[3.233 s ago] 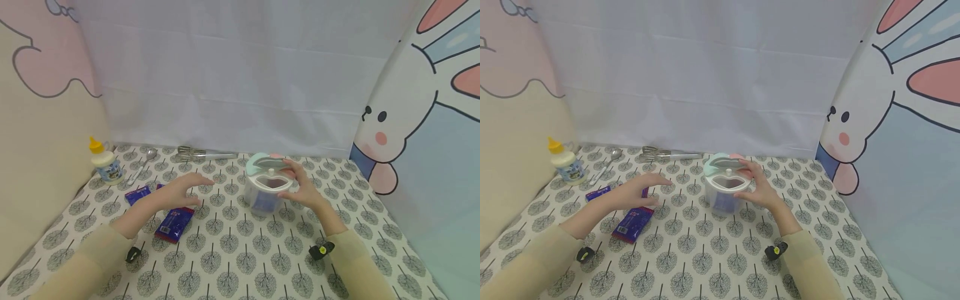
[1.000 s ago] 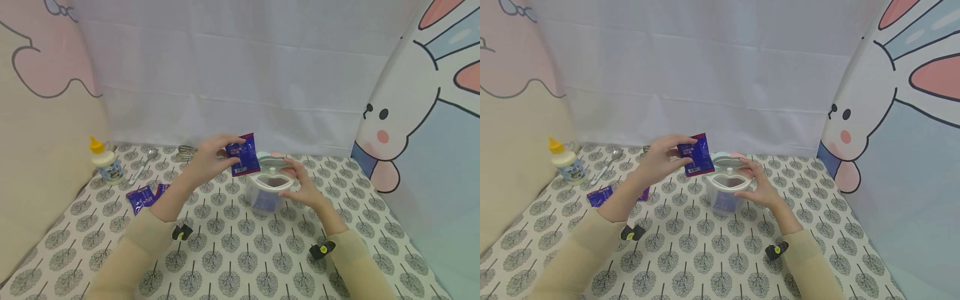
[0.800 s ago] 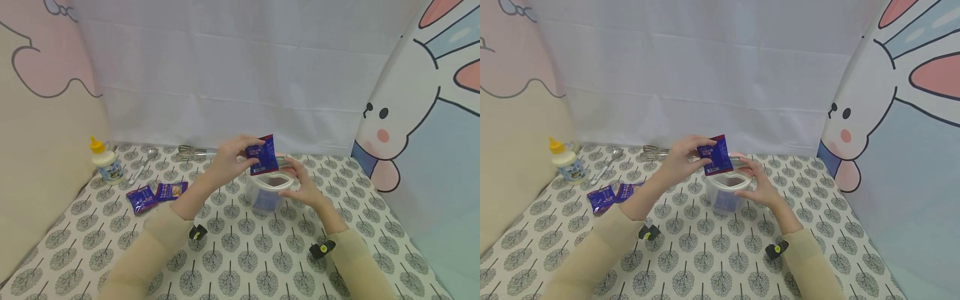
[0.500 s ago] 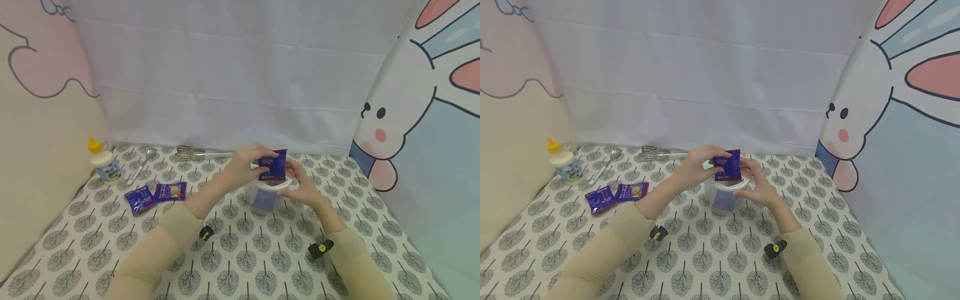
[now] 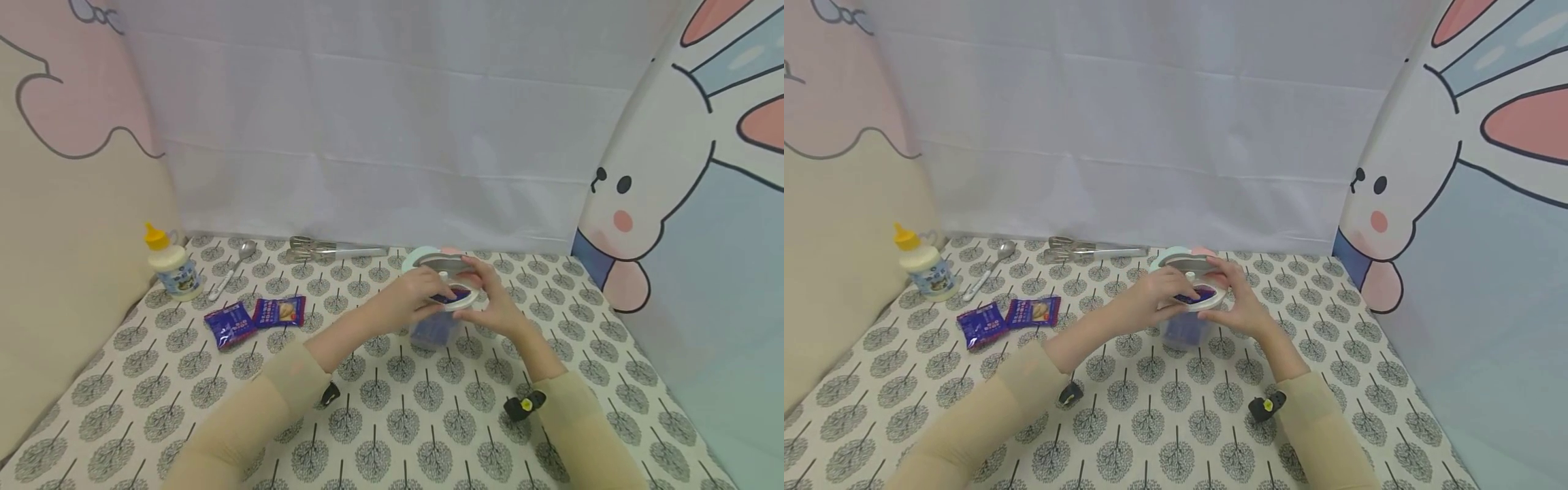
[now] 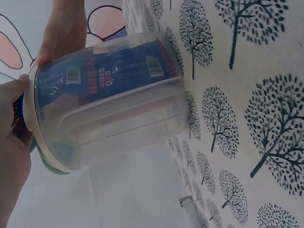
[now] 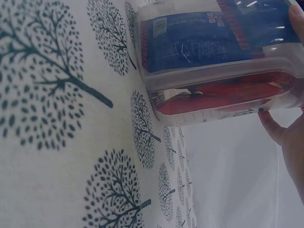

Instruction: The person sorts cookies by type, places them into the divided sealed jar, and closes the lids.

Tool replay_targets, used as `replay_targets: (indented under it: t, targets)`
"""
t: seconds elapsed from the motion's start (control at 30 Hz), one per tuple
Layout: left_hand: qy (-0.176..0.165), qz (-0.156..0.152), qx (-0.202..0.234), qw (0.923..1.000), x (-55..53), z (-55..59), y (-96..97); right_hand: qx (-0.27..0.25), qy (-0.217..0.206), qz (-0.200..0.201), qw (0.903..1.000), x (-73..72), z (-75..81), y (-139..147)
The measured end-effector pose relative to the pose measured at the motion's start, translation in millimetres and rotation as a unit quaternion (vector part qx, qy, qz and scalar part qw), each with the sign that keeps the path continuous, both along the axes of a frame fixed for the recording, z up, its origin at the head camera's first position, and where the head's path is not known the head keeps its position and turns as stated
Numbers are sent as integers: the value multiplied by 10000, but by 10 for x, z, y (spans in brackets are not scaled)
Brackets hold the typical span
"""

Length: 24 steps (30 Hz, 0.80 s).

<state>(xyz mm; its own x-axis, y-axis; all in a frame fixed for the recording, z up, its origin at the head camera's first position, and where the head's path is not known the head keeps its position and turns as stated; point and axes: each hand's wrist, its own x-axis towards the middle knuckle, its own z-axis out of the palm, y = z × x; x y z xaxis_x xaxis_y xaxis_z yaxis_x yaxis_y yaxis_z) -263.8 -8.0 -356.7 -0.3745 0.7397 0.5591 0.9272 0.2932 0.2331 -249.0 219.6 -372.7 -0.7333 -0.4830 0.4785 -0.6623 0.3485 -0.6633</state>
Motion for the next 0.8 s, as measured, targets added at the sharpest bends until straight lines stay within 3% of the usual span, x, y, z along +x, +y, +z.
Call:
replay_targets:
  t: [0.13, 0.27, 0.4, 0.53, 0.67, 0.8]
  targets:
    - [398, 212, -175, 9988, -22, -78, -41, 5, -3, -5, 10000, -3, 0, 10]
    - [227, 116, -14, 9997, -30, -79, -167, -39, 60, 20, 10000, -5, 0, 4]
    - [-166, 162, 283, 9993, -14, -13, -390, -68, 66, 1, 10000, -7, -1, -10]
    - [-779, 428, 117, 9960, -26, 19, -705, -90, 36, -44, 9999, -8, -3, -12]
    - [-1590, 940, -226, 9825, -88, -33, -1090, -73, 95, -75, 9999, -14, -4, -14]
    - [-2224, 1347, -383, 9648, -162, -160, -1483, -57, 136, -130, 9998, -12, 0, -18]
